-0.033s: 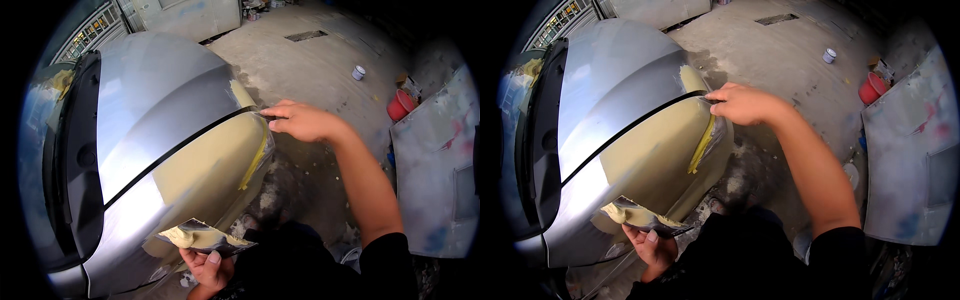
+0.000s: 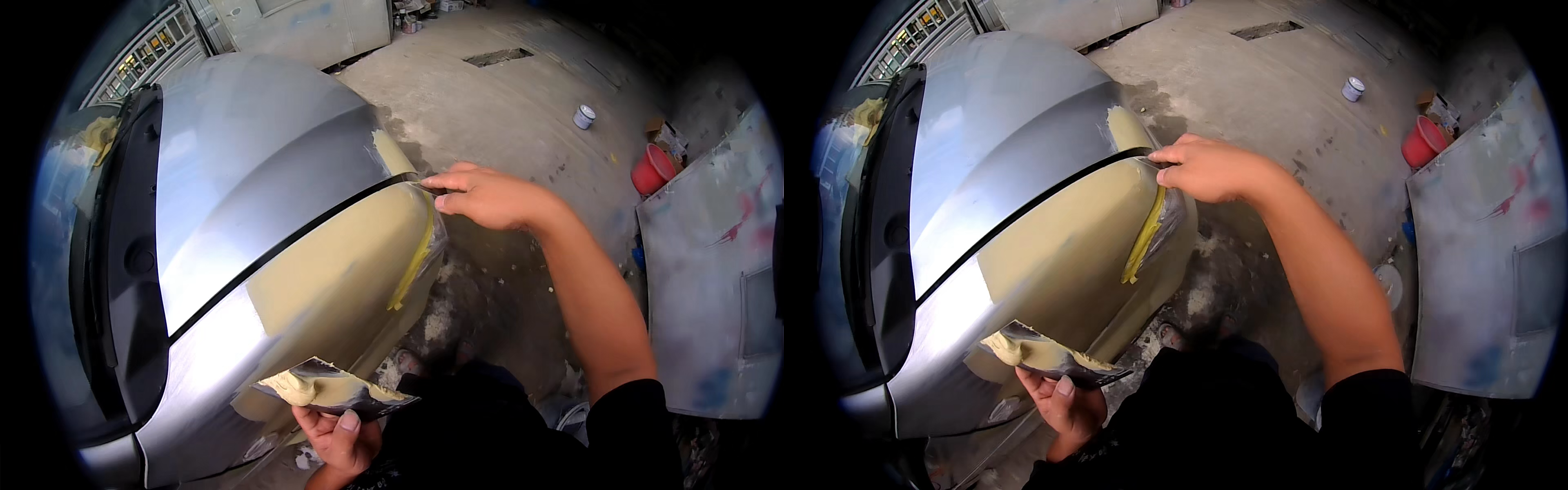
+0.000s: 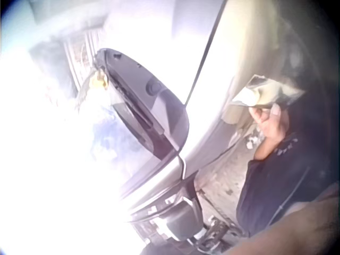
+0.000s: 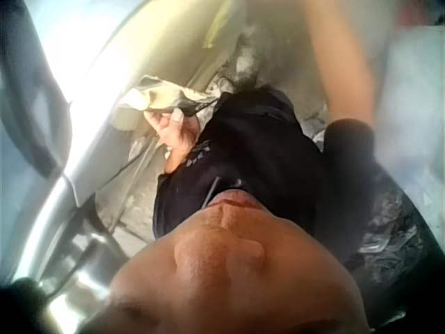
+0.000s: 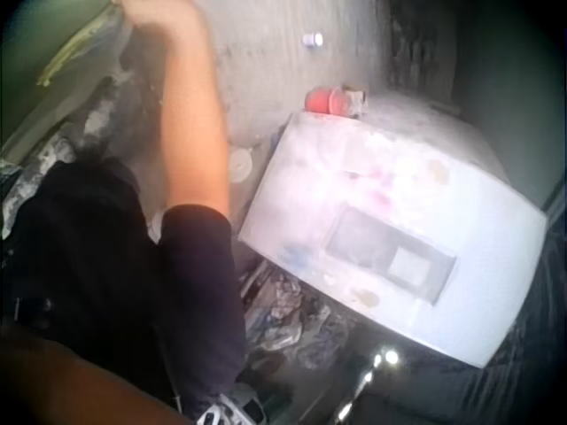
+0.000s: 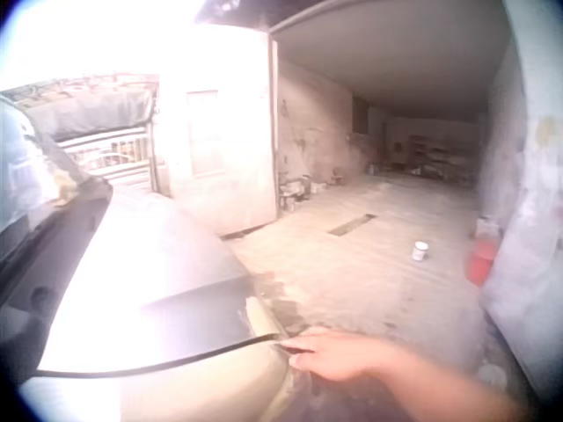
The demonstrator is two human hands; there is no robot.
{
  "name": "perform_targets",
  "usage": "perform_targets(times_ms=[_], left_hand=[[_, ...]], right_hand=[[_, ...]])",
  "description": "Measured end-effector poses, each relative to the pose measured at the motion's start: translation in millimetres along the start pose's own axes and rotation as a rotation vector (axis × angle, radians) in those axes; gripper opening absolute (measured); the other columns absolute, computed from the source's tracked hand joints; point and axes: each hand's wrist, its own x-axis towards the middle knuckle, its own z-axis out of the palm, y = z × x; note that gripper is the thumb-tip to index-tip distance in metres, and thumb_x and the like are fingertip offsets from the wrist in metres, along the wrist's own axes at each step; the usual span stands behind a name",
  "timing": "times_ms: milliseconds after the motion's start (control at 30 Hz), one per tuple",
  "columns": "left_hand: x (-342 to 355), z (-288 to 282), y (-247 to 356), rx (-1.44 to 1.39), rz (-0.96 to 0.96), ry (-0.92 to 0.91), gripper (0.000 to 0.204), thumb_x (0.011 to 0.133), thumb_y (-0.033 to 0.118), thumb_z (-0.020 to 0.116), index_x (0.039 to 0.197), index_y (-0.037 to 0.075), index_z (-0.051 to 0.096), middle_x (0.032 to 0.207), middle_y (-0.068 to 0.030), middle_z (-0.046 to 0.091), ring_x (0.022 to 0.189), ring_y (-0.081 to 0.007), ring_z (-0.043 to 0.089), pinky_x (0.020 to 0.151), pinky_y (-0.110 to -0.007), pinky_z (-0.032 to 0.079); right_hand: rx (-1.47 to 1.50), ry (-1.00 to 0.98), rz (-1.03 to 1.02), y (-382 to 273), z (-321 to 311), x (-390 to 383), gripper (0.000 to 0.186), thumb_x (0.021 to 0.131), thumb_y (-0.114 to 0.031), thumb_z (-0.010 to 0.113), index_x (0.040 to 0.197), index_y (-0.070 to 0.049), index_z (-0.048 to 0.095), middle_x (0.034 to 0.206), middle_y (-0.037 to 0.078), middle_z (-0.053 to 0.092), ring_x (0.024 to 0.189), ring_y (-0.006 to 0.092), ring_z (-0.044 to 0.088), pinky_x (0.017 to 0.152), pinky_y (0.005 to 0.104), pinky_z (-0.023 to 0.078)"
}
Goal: The person applies body filler to the front fender of a silver car using a metal spreader. They smooth the filler along the fender edge and around the headlight area, then inspect the surface by hand.
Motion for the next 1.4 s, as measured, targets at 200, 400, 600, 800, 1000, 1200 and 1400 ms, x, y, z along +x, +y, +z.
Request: perform_targets(times_ms=[200, 400, 600, 800, 1000, 1200, 1400], left_hand=[[0, 0, 0, 0.054, -0.03, -0.012, 0.074, 0.079, 0.003, 0.055, 0.145, 0.01, 0.024, 0.141, -0.0112, 0.041, 0.128, -0.0296, 0.042, 0.107, -0.049, 0.033], [-1, 10, -3, 0.087, -0.045, 0.015, 0.072, 0.079, 0.003, 0.055, 0.144, 0.01, 0.026, 0.141, -0.0109, 0.041, 0.128, -0.0291, 0.042, 0.108, -0.048, 0.032], [1, 18, -8, 0.079, -0.025, -0.034, 0.071, 0.078, 0.001, 0.055, 0.143, 0.011, 0.029, 0.141, -0.01, 0.042, 0.128, -0.028, 0.043, 0.108, -0.045, 0.033], [1, 28, -10, 0.154, -0.022, 0.005, 0.071, 0.077, 0.001, 0.056, 0.143, 0.011, 0.03, 0.14, -0.0103, 0.043, 0.127, -0.0292, 0.043, 0.108, -0.046, 0.032], [-4, 33, -10, 0.223, -0.02, 0.072, 0.072, 0.077, 0.003, 0.056, 0.143, 0.011, 0.03, 0.141, -0.0117, 0.042, 0.129, -0.0298, 0.042, 0.109, -0.047, 0.031], [2, 41, -14, 0.198, -0.013, 0.033, 0.072, 0.077, 0.002, 0.055, 0.143, 0.01, 0.03, 0.142, -0.012, 0.041, 0.129, -0.0301, 0.041, 0.11, -0.048, 0.029], [0, 40, -16, 0.222, -0.004, 0.05, 0.071, 0.077, 0.001, 0.055, 0.143, 0.011, 0.031, 0.141, -0.0116, 0.042, 0.129, -0.0299, 0.042, 0.11, -0.047, 0.03]], right_hand=[[0.165, -0.027, -0.06, 0, 11, 6, 0.049, 0.089, -0.031, 0.049, 0.135, -0.014, 0.052, 0.134, 0.01, 0.047, 0.123, 0.0316, 0.044, 0.102, 0.0404, 0.036], [0.094, 0.131, -0.161, -19, 35, -39, 0.044, 0.089, -0.024, 0.05, 0.131, -0.01, 0.055, 0.131, 0.008, 0.048, 0.112, 0.0368, 0.045, 0.1, 0.0431, 0.038], [0.131, 0.266, -0.262, 3, 62, -52, 0.041, 0.09, -0.025, 0.053, 0.129, -0.012, 0.056, 0.132, 0.009, 0.048, 0.113, 0.0348, 0.045, 0.101, 0.0433, 0.038], [0.214, 0.195, -0.086, 29, 42, -4, 0.043, 0.093, -0.031, 0.047, 0.13, -0.011, 0.055, 0.136, 0.013, 0.046, 0.12, 0.0355, 0.044, 0.104, 0.0424, 0.035], [0.157, 0.209, -0.249, 4, 53, -34, 0.041, 0.092, -0.026, 0.048, 0.129, -0.01, 0.055, 0.133, 0.01, 0.047, 0.115, 0.0335, 0.045, 0.097, 0.0465, 0.038], [0.129, 0.442, -0.407, 22, 86, -44, 0.04, 0.088, -0.022, 0.056, 0.127, -0.012, 0.056, 0.129, 0.008, 0.047, 0.11, 0.0364, 0.044, 0.094, 0.0471, 0.04], [0.065, 0.617, -0.464, 8, 101, -37, 0.042, 0.085, -0.02, 0.061, 0.127, -0.014, 0.056, 0.13, 0.007, 0.043, 0.111, 0.0349, 0.04, 0.092, 0.0487, 0.039]])
